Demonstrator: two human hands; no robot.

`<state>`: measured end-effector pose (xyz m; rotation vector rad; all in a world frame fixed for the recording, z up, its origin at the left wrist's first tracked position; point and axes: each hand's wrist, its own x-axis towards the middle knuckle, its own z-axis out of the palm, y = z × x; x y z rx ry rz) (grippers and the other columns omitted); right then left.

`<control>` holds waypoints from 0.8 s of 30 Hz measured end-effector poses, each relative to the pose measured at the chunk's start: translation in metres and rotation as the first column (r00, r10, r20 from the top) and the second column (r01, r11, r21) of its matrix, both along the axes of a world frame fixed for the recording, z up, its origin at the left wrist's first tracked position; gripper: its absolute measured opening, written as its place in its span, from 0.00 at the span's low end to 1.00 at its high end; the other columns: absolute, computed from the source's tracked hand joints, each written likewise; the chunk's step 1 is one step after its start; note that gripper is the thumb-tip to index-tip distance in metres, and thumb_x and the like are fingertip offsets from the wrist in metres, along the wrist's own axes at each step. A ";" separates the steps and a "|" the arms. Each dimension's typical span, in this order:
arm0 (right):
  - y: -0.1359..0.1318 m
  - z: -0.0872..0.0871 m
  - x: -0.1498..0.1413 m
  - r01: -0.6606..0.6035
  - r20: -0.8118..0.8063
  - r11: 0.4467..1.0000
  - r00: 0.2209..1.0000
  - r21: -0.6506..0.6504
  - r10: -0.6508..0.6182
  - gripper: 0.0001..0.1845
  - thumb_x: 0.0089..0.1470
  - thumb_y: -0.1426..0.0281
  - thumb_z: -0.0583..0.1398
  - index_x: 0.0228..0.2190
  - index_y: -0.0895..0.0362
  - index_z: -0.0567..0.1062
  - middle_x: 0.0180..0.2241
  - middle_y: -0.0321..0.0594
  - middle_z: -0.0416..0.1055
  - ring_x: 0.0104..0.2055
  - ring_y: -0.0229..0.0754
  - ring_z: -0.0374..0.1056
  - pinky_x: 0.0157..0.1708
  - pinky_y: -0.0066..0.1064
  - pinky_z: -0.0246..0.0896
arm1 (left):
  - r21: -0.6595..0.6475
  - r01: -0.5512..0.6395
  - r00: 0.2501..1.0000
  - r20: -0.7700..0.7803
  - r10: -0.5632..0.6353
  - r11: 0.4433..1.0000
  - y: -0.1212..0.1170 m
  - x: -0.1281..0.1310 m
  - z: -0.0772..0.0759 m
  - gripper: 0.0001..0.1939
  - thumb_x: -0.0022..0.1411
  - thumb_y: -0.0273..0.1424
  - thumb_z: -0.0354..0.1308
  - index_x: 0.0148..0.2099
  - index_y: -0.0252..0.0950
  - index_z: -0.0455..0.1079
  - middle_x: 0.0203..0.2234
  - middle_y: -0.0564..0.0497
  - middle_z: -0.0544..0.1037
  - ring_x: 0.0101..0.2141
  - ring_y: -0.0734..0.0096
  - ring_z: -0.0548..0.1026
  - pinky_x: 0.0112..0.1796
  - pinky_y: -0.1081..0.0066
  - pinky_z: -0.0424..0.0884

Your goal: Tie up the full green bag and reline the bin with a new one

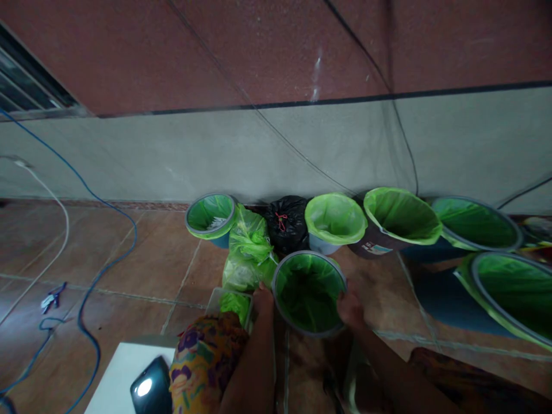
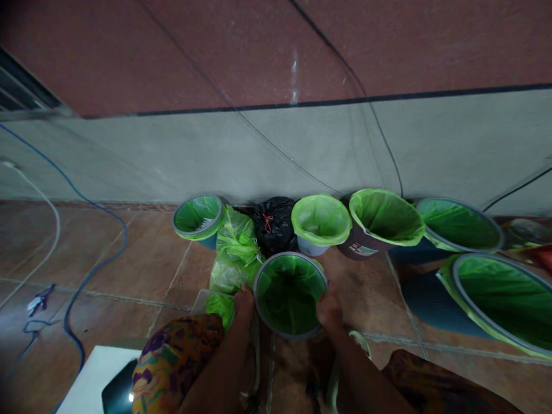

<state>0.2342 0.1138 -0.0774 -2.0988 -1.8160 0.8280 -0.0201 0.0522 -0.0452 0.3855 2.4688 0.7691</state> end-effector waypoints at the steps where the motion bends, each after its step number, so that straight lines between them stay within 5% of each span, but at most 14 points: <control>1: 0.002 0.004 0.000 -0.014 0.099 0.999 0.995 0.038 0.011 0.31 0.58 0.70 0.50 0.61 0.66 0.59 0.44 0.59 0.72 0.47 0.59 0.70 0.46 0.48 0.64 | -0.017 -0.019 1.000 -0.021 0.018 1.000 0.002 0.001 0.005 0.22 0.71 0.36 0.42 0.43 0.29 0.75 0.33 0.36 0.79 0.35 0.55 0.79 0.38 0.62 0.72; 4: 0.015 0.020 -0.007 -0.089 0.258 0.983 0.965 0.158 0.046 0.31 0.56 0.69 0.52 0.60 0.69 0.61 0.52 0.66 0.67 0.53 0.64 0.66 0.49 0.51 0.61 | 0.017 0.023 0.995 -0.100 -0.021 1.000 0.018 0.004 0.020 0.23 0.71 0.38 0.42 0.56 0.30 0.70 0.48 0.34 0.77 0.49 0.55 0.75 0.49 0.61 0.69; 6: 0.029 0.031 -0.016 -0.186 0.298 0.954 0.948 0.235 0.111 0.31 0.56 0.70 0.52 0.60 0.68 0.62 0.54 0.65 0.67 0.55 0.63 0.64 0.53 0.52 0.58 | 0.085 0.180 0.969 -0.185 -0.162 0.980 0.035 0.007 0.028 0.23 0.70 0.38 0.46 0.60 0.31 0.66 0.53 0.37 0.74 0.55 0.55 0.70 0.56 0.61 0.64; 10: 0.058 0.041 -0.041 -0.412 0.289 0.863 0.898 0.291 0.331 0.31 0.58 0.73 0.49 0.62 0.65 0.61 0.60 0.58 0.64 0.61 0.58 0.59 0.60 0.49 0.51 | 0.062 0.608 0.758 -0.343 -0.555 0.791 0.070 0.017 0.033 0.24 0.69 0.34 0.47 0.63 0.32 0.64 0.56 0.37 0.72 0.56 0.53 0.68 0.58 0.59 0.62; 13: 0.071 0.033 -0.055 -0.553 0.281 0.783 0.829 0.285 0.483 0.33 0.57 0.79 0.46 0.64 0.62 0.60 0.64 0.51 0.60 0.65 0.53 0.54 0.63 0.46 0.48 | -0.059 0.762 0.604 -0.297 -0.740 0.645 0.084 0.021 0.027 0.25 0.69 0.31 0.46 0.66 0.37 0.61 0.58 0.40 0.71 0.55 0.53 0.69 0.55 0.58 0.64; 17: 0.075 0.016 -0.058 -0.605 0.280 0.754 0.793 0.256 0.541 0.36 0.55 0.83 0.43 0.64 0.60 0.61 0.65 0.46 0.59 0.67 0.48 0.51 0.65 0.43 0.48 | -0.137 0.823 0.511 -0.245 -0.824 0.551 0.088 0.018 0.016 0.29 0.66 0.22 0.42 0.68 0.39 0.56 0.58 0.41 0.70 0.55 0.58 0.70 0.55 0.63 0.65; 24: 0.079 -0.002 -0.054 -0.618 0.289 0.743 0.783 0.257 0.552 0.35 0.57 0.81 0.43 0.64 0.57 0.61 0.66 0.44 0.58 0.68 0.48 0.52 0.66 0.45 0.47 | -0.171 0.814 0.516 -0.227 -0.826 0.556 0.090 0.015 0.008 0.29 0.67 0.22 0.41 0.67 0.41 0.58 0.55 0.41 0.71 0.53 0.60 0.71 0.53 0.65 0.67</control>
